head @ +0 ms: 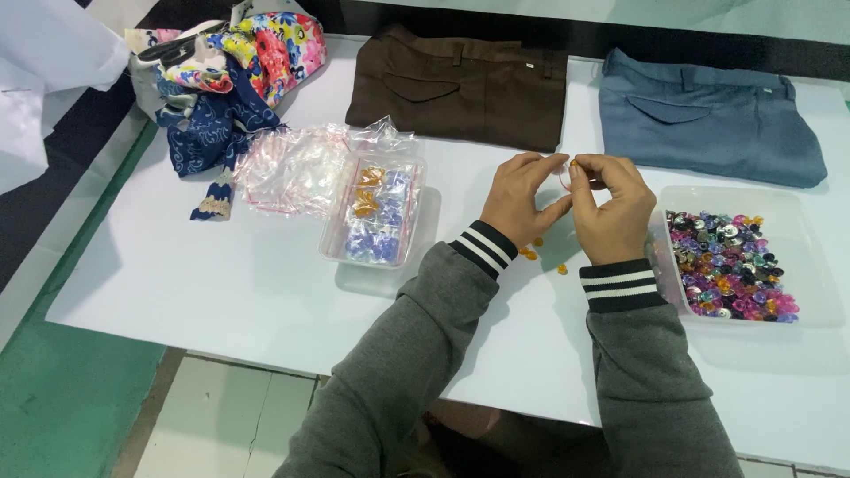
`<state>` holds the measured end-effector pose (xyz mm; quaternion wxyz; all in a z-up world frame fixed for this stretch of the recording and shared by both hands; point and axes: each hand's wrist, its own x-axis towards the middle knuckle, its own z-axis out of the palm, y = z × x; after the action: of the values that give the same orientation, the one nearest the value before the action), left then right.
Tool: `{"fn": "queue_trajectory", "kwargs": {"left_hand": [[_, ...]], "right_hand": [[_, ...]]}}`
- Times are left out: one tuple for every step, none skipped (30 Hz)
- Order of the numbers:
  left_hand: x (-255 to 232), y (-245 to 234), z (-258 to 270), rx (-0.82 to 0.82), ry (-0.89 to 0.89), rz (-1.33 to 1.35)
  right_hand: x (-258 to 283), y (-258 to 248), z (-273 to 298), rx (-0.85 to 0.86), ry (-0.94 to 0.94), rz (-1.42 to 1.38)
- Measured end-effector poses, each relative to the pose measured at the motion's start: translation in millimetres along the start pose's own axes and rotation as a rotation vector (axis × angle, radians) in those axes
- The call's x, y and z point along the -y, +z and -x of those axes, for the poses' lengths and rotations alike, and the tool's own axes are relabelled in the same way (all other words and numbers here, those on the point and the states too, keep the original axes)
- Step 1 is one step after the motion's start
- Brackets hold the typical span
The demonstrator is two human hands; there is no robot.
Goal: Sorting colored buttons from a mixed container and placing them into small plastic bags
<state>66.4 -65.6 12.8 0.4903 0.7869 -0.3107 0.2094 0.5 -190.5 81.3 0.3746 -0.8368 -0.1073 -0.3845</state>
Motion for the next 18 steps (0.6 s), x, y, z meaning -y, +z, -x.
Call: {"fn": "queue_trajectory", "kwargs": {"left_hand": [[1,1,0,0.0,-0.001,0.0],[1,2,0,-0.008,0.001,0.001],[2,3,0,-0.015,0.002,0.002],[1,3,0,-0.016,0.001,0.002],[0,3,0,-0.033,-0.012,0.014],[0,3,0,-0.05,-0.026,0.027],[4,2,-2,-0.051,-0.027,0.027],[8,2,-4,-0.109,-0.021,-0.003],[12,2,-7,-0.168,-0.014,-0.032],[15,-4,-8,-0.168,-0.016,-0.032],[18,-10,-9,-0.207,-0.056,-0.045],[21,-16,-10,-0.244,-0.093,-0.059],[19,-20,-11,-0.243,-0.094,-0.059],[18,-25,-11,-0.26,-0.133,-0.074],[16,-29,-12,-0.275,-0.172,-0.089],[16,-27,-11,-0.275,-0.175,-0.089],[17,-24,-10,-0.266,-0.172,-0.09],[17,-21,-9,-0.256,-0.17,-0.091]], "right_hand": [[0,0,0,0.001,0.0,0.0],[0,0,1,-0.007,0.006,0.004],[0,0,1,-0.015,0.011,0.009],[1,-1,0,-0.013,0.011,0.008],[3,-2,0,-0.02,0.013,-0.002],[4,-3,0,-0.026,0.016,-0.012],[0,-3,1,-0.024,0.016,-0.013],[-3,-4,2,-0.033,0.023,0.007],[-6,-5,3,-0.043,0.03,0.026],[-11,-4,4,-0.04,0.03,0.025],[-16,-4,5,-0.017,0.04,0.03],[-20,-3,7,0.004,0.051,0.035],[-22,0,8,0.005,0.052,0.034],[-23,3,10,0.038,0.055,0.027],[-25,7,11,0.071,0.057,0.021],[-18,7,10,0.074,0.059,0.021],[-11,8,9,0.06,0.05,-0.015],[-3,8,8,0.046,0.042,-0.051]]}}
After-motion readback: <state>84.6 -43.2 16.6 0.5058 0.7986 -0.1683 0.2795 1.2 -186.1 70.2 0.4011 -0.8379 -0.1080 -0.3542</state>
